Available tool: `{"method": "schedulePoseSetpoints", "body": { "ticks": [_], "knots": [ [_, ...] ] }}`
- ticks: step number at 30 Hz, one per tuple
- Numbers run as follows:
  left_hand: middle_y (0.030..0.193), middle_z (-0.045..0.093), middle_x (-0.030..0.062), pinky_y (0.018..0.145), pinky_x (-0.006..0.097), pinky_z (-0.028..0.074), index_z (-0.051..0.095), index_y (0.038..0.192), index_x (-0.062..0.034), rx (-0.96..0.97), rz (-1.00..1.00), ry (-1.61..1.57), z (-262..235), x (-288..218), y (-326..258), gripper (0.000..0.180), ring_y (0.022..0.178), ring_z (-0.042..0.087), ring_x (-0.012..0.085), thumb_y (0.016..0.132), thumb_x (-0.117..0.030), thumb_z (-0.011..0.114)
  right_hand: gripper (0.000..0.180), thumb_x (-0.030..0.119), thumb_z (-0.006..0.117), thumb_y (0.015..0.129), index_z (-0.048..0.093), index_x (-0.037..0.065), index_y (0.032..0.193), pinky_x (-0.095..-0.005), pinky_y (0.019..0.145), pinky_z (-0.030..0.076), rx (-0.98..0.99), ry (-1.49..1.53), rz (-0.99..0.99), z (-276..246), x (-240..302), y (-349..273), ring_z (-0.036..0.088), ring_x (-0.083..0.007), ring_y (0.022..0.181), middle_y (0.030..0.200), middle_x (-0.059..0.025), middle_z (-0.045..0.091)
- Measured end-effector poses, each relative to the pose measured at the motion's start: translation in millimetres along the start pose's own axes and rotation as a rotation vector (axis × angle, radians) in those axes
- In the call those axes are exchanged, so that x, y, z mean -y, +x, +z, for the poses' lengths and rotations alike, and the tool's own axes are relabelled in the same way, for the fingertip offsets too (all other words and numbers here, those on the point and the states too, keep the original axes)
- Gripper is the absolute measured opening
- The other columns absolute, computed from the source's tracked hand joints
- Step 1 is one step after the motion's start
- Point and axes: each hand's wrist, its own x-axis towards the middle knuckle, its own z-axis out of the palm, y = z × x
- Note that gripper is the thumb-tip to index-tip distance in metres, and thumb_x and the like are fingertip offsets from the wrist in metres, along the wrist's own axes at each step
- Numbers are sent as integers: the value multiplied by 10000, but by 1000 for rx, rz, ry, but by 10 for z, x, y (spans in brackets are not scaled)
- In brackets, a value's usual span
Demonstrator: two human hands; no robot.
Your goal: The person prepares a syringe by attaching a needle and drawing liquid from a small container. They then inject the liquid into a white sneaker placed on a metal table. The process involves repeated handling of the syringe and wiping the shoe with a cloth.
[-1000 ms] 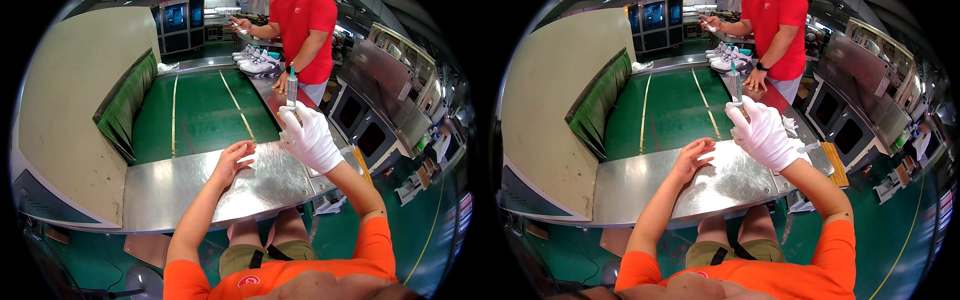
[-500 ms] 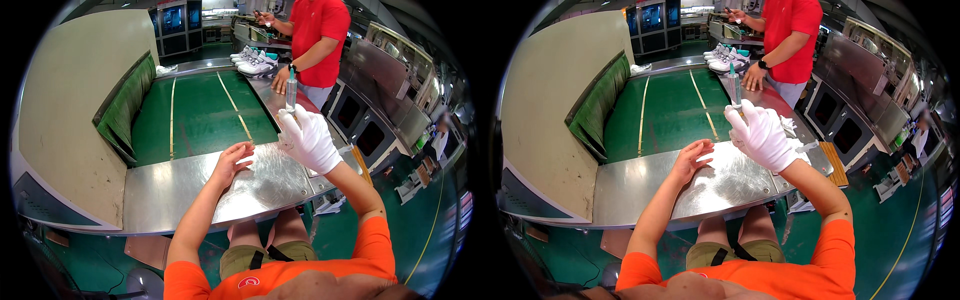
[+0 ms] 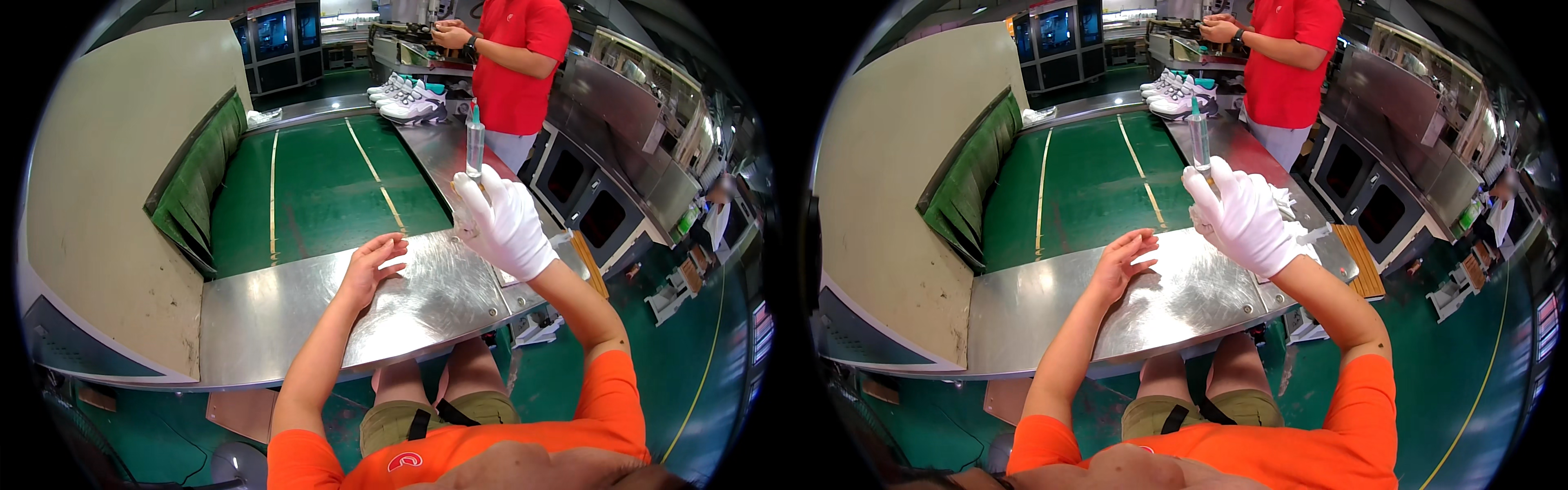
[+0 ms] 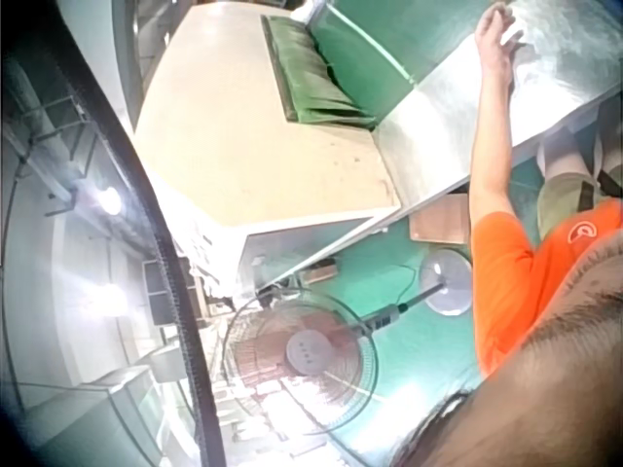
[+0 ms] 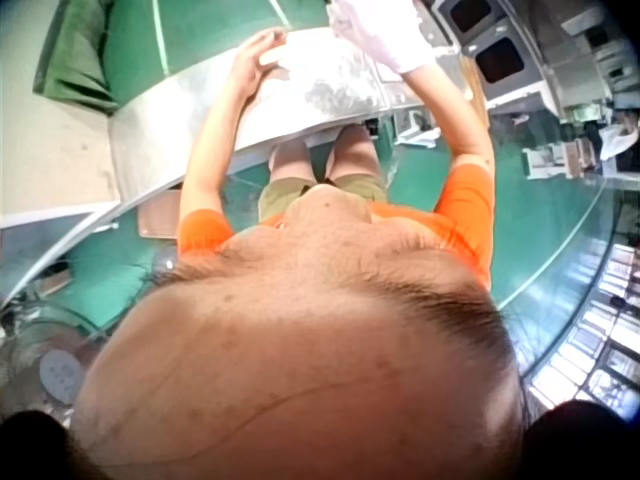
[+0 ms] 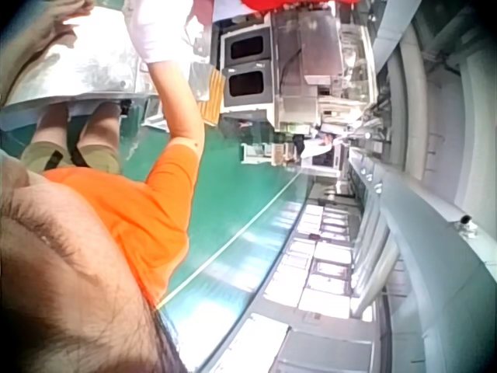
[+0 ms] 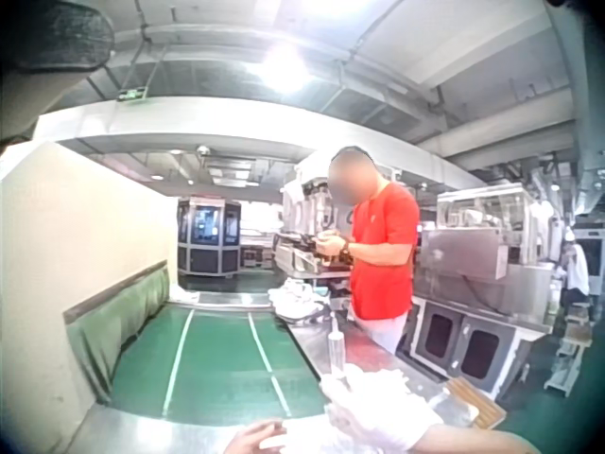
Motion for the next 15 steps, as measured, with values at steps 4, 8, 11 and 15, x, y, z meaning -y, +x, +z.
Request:
{"method": "schedulePoseSetpoints", "body": {
  "ticks": [4, 8, 11, 15],
  "knots": [
    [1190, 638, 114, 969, 428, 501, 588, 1248, -37, -14, 5, 8, -26, 15, 13, 352, 1163, 588, 238, 964, -244, 591, 566, 128, 703, 721, 503, 80, 1249, -387, 649, 446, -10, -8, 7, 20, -15, -10, 562, -260, 741, 1092, -147, 521],
    [1158, 646, 107, 956, 421, 511, 594, 1237, -33, -18, 8, 6, -23, 11, 4, 342, 1140, 598, 228, 963, -238, 593, 571, 127, 701, 727, 492, 82, 1257, -391, 646, 443, 25, 18, 29, -10, -13, -7, 561, -263, 743, 1092, -150, 521],
    [1141, 650, 101, 947, 417, 518, 597, 1225, -25, -20, 10, 0, -39, 17, 11, 334, 1123, 606, 221, 963, -232, 596, 572, 128, 701, 731, 487, 82, 1260, -398, 644, 443, 36, -2, 32, -14, -22, -18, 564, -271, 749, 1088, -151, 523],
    [1121, 649, 106, 930, 386, 528, 610, 1205, -13, -29, 11, -6, -35, 1, 0, 334, 1087, 614, 203, 948, -225, 611, 592, 125, 702, 728, 475, 82, 1273, -406, 646, 443, 28, 3, 39, -12, -21, -8, 564, -281, 748, 1083, -152, 526]
  ]
}}
